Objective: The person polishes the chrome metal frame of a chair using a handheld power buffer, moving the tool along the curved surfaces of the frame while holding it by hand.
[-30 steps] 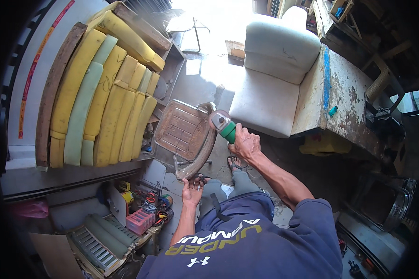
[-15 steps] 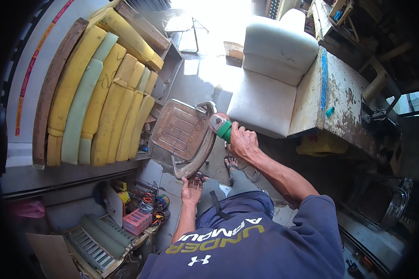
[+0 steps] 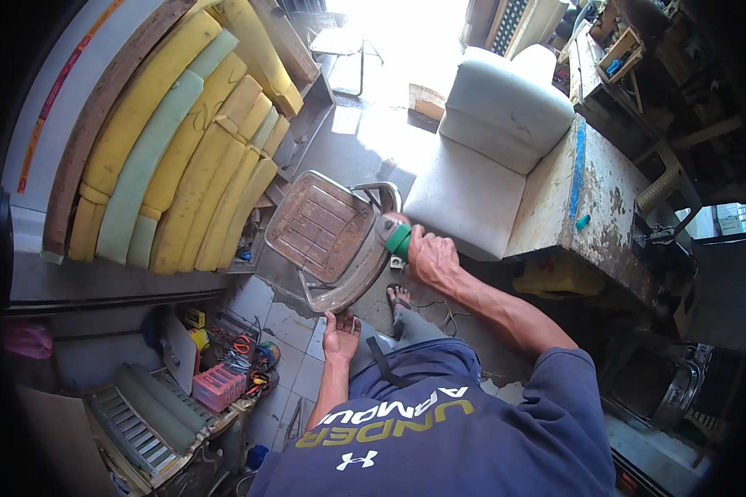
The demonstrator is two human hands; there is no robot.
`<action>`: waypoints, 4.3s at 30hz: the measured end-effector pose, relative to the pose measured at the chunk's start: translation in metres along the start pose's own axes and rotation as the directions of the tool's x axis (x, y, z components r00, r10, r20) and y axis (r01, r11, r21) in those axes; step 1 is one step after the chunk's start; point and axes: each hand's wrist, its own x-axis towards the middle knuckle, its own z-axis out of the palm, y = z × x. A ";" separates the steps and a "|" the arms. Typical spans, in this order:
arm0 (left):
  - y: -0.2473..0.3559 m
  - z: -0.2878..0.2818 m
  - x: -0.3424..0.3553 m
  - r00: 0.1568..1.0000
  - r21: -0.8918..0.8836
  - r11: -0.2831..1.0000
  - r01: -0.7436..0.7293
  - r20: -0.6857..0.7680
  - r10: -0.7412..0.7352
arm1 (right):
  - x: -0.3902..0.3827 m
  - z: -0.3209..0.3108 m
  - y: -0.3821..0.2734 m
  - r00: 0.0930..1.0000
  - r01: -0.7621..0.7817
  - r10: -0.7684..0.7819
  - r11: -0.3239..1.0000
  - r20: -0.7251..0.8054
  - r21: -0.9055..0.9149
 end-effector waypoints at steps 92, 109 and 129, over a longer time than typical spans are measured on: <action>0.257 -0.289 0.005 0.978 0.909 0.370 0.193 -0.210 0.004 | -0.057 0.065 -0.123 0.894 -0.431 0.405 0.894 -0.191 -0.120; 0.238 -0.370 0.017 0.960 0.865 0.420 0.274 -0.272 -0.067 | -0.077 0.077 -0.126 0.917 -0.395 0.383 0.911 -0.111 -0.121; 0.244 -0.374 -0.004 0.929 0.760 0.565 0.321 -0.370 -0.031 | -0.114 0.090 -0.218 0.957 -0.291 0.289 0.946 -0.035 -0.141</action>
